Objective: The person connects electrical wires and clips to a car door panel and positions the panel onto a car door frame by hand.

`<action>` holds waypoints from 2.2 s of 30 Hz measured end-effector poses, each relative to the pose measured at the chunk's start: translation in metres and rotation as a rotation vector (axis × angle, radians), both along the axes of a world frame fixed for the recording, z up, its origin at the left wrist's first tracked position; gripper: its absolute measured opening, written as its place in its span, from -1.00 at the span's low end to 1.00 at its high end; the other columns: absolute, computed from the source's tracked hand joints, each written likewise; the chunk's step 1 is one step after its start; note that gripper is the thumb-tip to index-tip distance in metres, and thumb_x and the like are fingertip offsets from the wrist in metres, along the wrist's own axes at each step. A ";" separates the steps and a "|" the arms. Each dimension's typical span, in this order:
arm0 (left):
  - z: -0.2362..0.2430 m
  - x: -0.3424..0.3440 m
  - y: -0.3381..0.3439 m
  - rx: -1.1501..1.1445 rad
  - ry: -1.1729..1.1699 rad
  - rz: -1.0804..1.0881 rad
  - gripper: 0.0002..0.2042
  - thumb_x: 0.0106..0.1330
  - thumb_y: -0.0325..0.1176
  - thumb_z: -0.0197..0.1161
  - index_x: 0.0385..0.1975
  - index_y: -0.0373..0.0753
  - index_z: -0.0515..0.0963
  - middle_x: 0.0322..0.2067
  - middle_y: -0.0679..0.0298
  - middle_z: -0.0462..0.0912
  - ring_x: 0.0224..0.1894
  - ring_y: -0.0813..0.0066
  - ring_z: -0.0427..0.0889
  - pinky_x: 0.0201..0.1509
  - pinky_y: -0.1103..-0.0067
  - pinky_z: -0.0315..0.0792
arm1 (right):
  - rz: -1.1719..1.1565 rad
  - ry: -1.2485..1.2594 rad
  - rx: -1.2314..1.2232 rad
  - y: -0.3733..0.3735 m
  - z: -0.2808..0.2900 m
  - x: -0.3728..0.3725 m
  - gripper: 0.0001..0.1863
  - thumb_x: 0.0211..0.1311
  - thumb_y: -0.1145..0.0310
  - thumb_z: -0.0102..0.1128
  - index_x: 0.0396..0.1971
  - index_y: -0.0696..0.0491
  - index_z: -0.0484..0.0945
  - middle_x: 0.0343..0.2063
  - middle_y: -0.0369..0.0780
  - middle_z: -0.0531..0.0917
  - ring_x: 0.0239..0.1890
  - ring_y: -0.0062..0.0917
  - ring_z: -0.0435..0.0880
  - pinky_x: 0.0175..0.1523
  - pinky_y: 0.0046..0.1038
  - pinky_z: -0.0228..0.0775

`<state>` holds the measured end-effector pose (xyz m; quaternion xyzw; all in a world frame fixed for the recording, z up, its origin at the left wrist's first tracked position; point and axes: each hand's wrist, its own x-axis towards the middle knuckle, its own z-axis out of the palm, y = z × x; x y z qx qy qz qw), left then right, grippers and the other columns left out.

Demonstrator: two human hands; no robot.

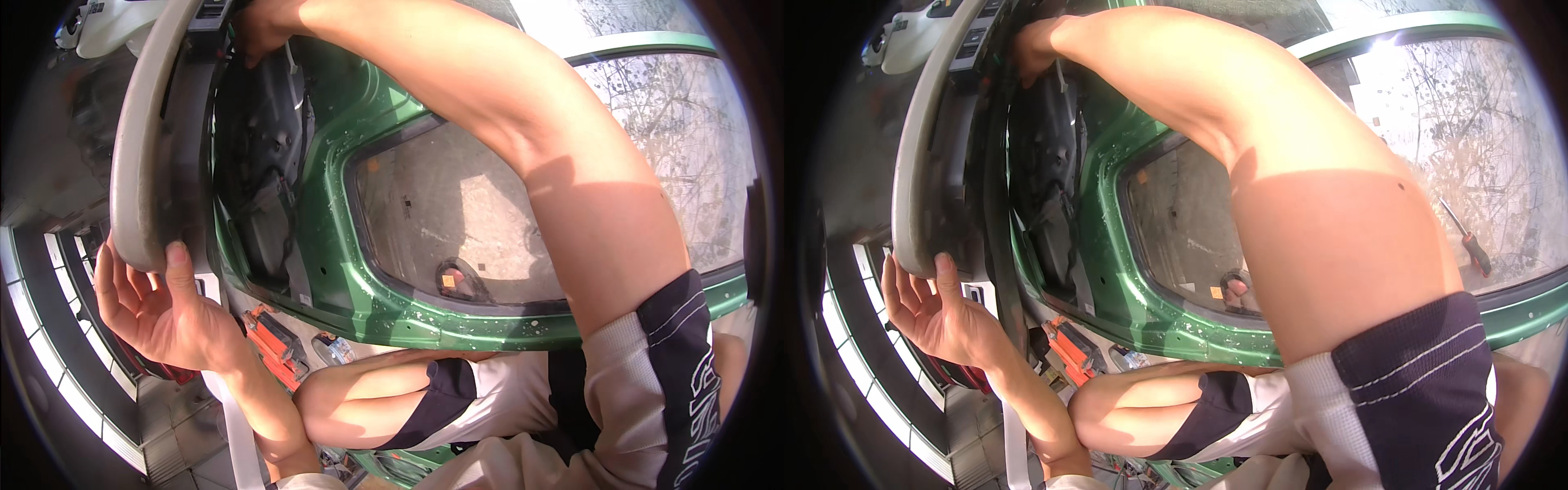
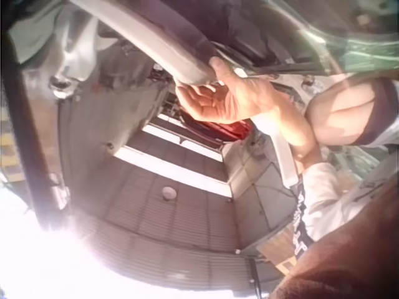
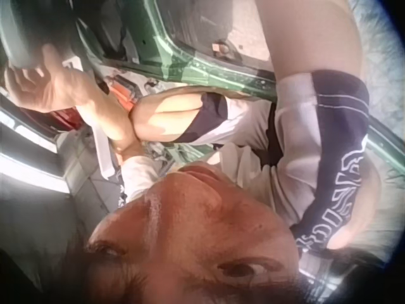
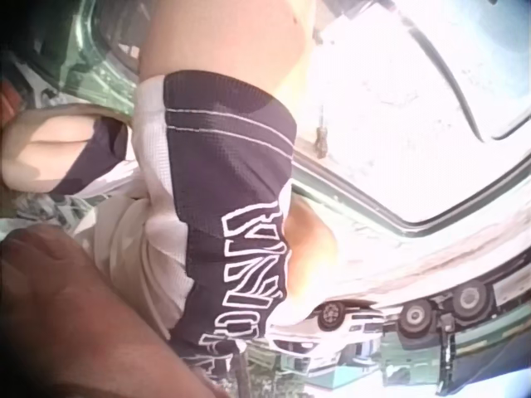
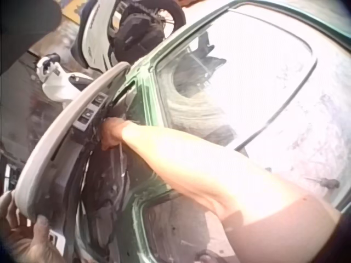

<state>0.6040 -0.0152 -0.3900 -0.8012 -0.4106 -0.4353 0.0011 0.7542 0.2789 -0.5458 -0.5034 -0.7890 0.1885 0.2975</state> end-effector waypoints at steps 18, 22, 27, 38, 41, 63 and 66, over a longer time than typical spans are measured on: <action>-0.045 0.033 0.002 0.044 -0.017 -0.043 -0.47 0.24 -0.71 0.38 0.21 -0.32 0.40 0.05 0.06 0.60 0.06 0.31 0.61 0.10 0.48 0.59 | 0.009 0.170 0.523 0.019 -0.040 0.021 -0.53 0.40 -0.17 0.06 0.12 -0.26 0.67 -0.09 -0.39 0.79 0.03 -0.41 0.72 0.14 -0.27 0.51; -0.040 0.010 -0.011 0.102 -0.007 0.042 -0.41 0.17 -0.74 0.42 0.22 -0.29 0.40 0.11 0.02 0.60 0.10 0.25 0.61 0.12 0.43 0.58 | 0.213 0.590 -0.032 -0.029 -0.017 -0.011 -0.64 0.34 0.04 0.25 0.05 -0.20 0.72 -0.22 -0.35 0.82 -0.08 -0.47 0.77 0.08 -0.36 0.56; -0.075 0.029 -0.014 0.074 -0.026 0.017 -0.36 0.07 -0.74 0.47 0.20 -0.26 0.43 0.12 -0.02 0.63 0.14 0.17 0.62 0.26 0.31 0.51 | 0.158 0.910 -0.060 -0.010 -0.074 0.032 -0.74 0.27 0.18 0.31 -0.07 -0.17 0.78 -0.24 -0.31 0.82 -0.09 -0.46 0.77 0.08 -0.39 0.58; -0.111 0.039 -0.037 0.096 -0.065 0.093 -0.31 0.09 -0.81 0.40 0.25 -0.23 0.36 0.14 -0.08 0.60 0.17 0.14 0.61 0.30 0.29 0.52 | 0.643 1.194 -0.559 -0.048 -0.062 0.050 -0.67 0.46 0.24 0.19 0.11 0.06 0.61 0.04 -0.11 0.71 0.08 -0.39 0.72 0.20 -0.33 0.63; -0.129 0.036 -0.044 0.089 -0.145 0.120 -0.29 0.08 -0.81 0.40 0.26 -0.21 0.34 0.15 -0.05 0.59 0.18 0.14 0.59 0.31 0.27 0.52 | 0.605 1.507 -0.706 -0.079 -0.062 0.055 -0.68 0.48 0.25 0.16 0.09 0.09 0.62 0.03 -0.10 0.72 0.08 -0.28 0.72 0.24 -0.21 0.59; -0.176 0.053 -0.078 -0.225 -0.293 0.434 -0.26 -0.02 -0.63 0.51 0.26 -0.12 0.44 0.39 -0.01 0.17 0.47 -0.11 0.19 0.52 -0.04 -0.01 | 0.348 2.082 -0.907 -0.165 -0.076 0.064 -0.18 0.44 -0.33 -0.07 0.34 0.10 0.37 0.22 -0.05 0.53 0.24 -0.20 0.54 0.33 -0.16 0.42; -0.167 0.077 -0.096 -0.346 -0.467 0.442 -0.29 0.06 -0.57 0.53 0.28 -0.13 0.43 0.44 -0.09 0.01 0.53 -0.21 -0.01 0.53 -0.03 -0.02 | 0.466 2.067 -0.897 -0.162 -0.075 0.065 -0.21 0.44 -0.30 -0.05 0.33 0.09 0.39 0.25 -0.06 0.52 0.26 -0.19 0.52 0.33 -0.14 0.42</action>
